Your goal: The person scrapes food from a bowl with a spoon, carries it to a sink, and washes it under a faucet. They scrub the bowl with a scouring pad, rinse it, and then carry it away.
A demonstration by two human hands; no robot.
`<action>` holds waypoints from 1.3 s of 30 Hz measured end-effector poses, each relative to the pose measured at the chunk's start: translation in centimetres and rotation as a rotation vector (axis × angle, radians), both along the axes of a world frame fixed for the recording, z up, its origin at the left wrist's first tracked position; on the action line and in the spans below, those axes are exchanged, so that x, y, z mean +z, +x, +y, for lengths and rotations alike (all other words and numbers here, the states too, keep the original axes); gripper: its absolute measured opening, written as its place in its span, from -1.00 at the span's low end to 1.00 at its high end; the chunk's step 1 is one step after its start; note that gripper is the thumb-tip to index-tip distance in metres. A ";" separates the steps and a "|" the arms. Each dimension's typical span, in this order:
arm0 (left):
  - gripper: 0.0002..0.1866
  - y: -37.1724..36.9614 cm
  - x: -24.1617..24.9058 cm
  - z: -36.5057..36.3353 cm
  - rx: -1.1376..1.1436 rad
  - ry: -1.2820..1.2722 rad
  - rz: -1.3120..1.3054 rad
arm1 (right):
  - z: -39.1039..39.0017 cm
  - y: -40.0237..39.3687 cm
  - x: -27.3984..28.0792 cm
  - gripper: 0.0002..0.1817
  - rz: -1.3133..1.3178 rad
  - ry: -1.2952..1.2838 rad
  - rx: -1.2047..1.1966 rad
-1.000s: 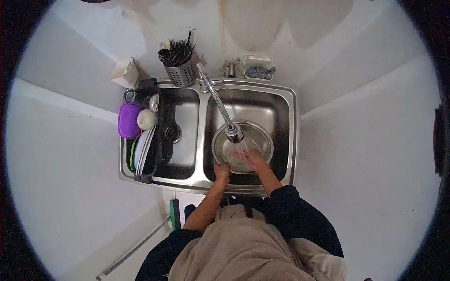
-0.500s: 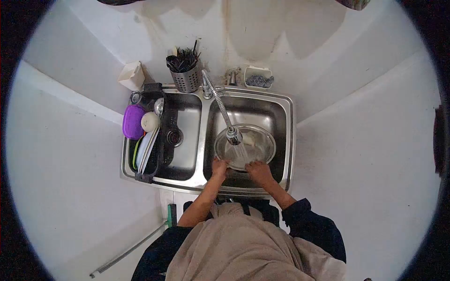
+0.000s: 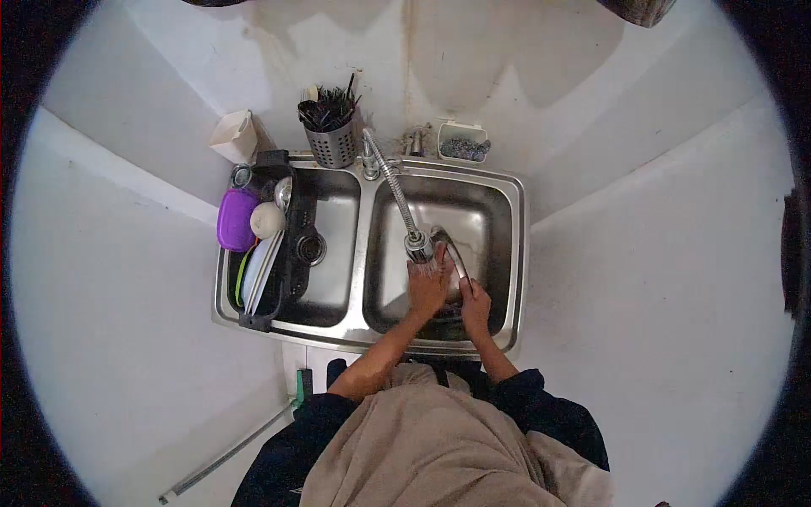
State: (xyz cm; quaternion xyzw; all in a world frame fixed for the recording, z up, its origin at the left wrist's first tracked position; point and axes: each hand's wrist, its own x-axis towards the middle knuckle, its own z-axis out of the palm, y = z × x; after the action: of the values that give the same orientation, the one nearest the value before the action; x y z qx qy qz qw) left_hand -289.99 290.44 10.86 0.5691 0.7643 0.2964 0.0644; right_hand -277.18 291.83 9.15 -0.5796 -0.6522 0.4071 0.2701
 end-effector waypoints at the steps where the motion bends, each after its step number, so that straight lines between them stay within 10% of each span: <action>1: -0.53 -0.5 0.0 0.5 -0.060 -0.003 -0.112 | 0.0 0.4 -0.9 -0.43 0.056 -0.055 -0.049; 6: -0.53 -3.7 -6.1 3.5 -0.257 -0.108 -0.707 | -0.5 1.3 0.7 -0.46 0.112 -0.040 -0.143; 13: -0.48 -5.6 -22.3 2.1 0.113 -0.257 -1.186 | 0.2 2.8 0.9 -0.70 0.594 -0.274 -0.352; 18: -0.47 -2.1 -13.5 -2.2 0.190 0.020 -1.565 | 2.0 1.7 -2.4 -0.69 0.784 -0.321 -0.478; 20: -0.49 -2.6 -17.0 -1.9 0.071 -0.234 -1.130 | 2.5 0.0 -1.0 -0.64 0.757 -0.394 -0.506; 23: -0.49 -1.5 -18.4 -1.7 -0.009 -0.260 -0.916 | 3.0 -3.3 1.4 -0.58 0.235 -0.052 -0.290; 27: -0.23 -2.2 -6.4 0.0 0.085 -0.030 -1.033 | 2.7 -5.2 1.1 -0.64 -0.182 0.130 0.110; 31: -0.17 -3.6 -1.7 -1.6 0.260 -0.088 -1.580 | 0.8 -7.0 3.0 -0.75 -0.489 0.275 0.430; 37: -0.06 -4.1 -2.7 -4.6 0.413 -0.216 -1.741 | -0.9 -5.8 2.6 -0.64 -0.447 0.198 0.797; 39: -0.16 -5.4 -9.7 -5.8 0.402 -0.246 -1.915 | -0.9 -5.3 2.9 -0.62 -0.295 -0.003 0.827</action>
State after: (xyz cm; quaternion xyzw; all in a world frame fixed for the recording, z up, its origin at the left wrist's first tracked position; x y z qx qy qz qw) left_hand -295.36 284.60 1.18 -0.0622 0.4973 0.5559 0.6632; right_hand -282.52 290.94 12.07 -0.3221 -0.8602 0.3950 -0.0125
